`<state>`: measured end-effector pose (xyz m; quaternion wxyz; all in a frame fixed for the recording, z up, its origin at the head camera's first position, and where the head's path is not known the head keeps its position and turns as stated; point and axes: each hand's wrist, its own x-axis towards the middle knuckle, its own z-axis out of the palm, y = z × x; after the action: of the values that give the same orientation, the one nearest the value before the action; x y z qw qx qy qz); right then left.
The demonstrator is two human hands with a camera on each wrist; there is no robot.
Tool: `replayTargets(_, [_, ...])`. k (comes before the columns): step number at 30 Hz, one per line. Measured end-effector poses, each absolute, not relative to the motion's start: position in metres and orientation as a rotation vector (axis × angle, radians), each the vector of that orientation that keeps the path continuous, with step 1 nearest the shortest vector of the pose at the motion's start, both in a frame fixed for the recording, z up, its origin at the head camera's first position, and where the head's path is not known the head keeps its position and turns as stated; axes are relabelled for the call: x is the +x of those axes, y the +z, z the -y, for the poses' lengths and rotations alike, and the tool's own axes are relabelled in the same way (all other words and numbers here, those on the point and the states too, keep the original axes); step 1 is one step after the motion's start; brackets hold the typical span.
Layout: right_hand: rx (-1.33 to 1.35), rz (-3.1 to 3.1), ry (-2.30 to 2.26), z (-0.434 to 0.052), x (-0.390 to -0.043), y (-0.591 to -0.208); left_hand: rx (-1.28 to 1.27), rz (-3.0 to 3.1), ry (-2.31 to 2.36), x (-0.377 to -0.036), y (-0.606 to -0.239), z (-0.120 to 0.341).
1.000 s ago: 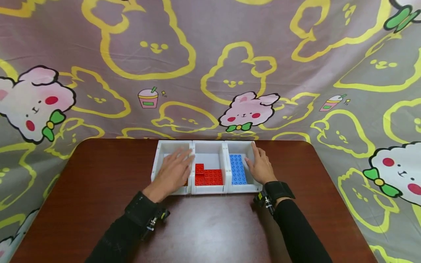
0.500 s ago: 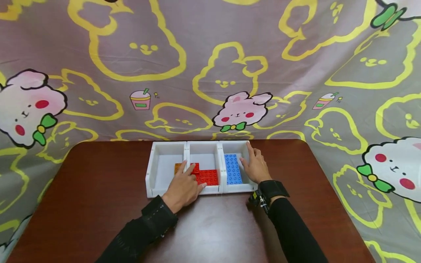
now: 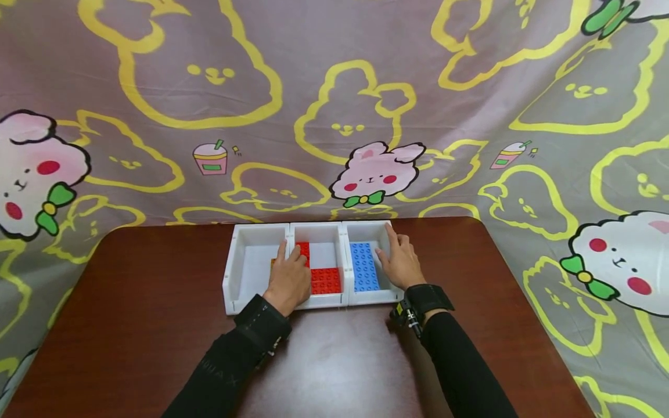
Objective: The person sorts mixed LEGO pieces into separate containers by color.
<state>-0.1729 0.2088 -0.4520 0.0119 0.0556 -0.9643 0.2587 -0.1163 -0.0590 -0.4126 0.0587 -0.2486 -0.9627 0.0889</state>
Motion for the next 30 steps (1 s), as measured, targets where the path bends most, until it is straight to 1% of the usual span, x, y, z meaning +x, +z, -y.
replayTargets(5, [0.182,3.012,0.792,-0.208,-0.173,-0.452,-0.785,2.716,0.123,-0.117,-0.423,0.065])
replayTargets(9, [0.177,3.010,0.783,-0.209,-0.172,-0.453,-0.758,2.614,0.051,-0.122,-0.430,0.064])
replayTargets(14, [0.159,3.024,0.787,-0.209,-0.170,-0.454,-0.728,2.716,0.021,-0.130,-0.433,0.054])
replayTargets(19, [0.134,3.022,0.793,-0.206,-0.168,-0.454,-0.824,2.852,-0.158,-0.136,-0.429,0.048])
replayTargets(22, [0.126,3.018,0.791,-0.205,-0.168,-0.454,-0.841,2.827,-0.271,-0.137,-0.427,0.051])
replayTargets(27, [0.143,3.035,0.790,-0.205,-0.169,-0.450,-0.776,2.714,-0.176,-0.128,-0.423,0.064])
replayTargets(30, [0.138,3.025,0.800,-0.206,-0.170,-0.446,-0.814,2.715,-0.050,-0.122,-0.420,0.067])
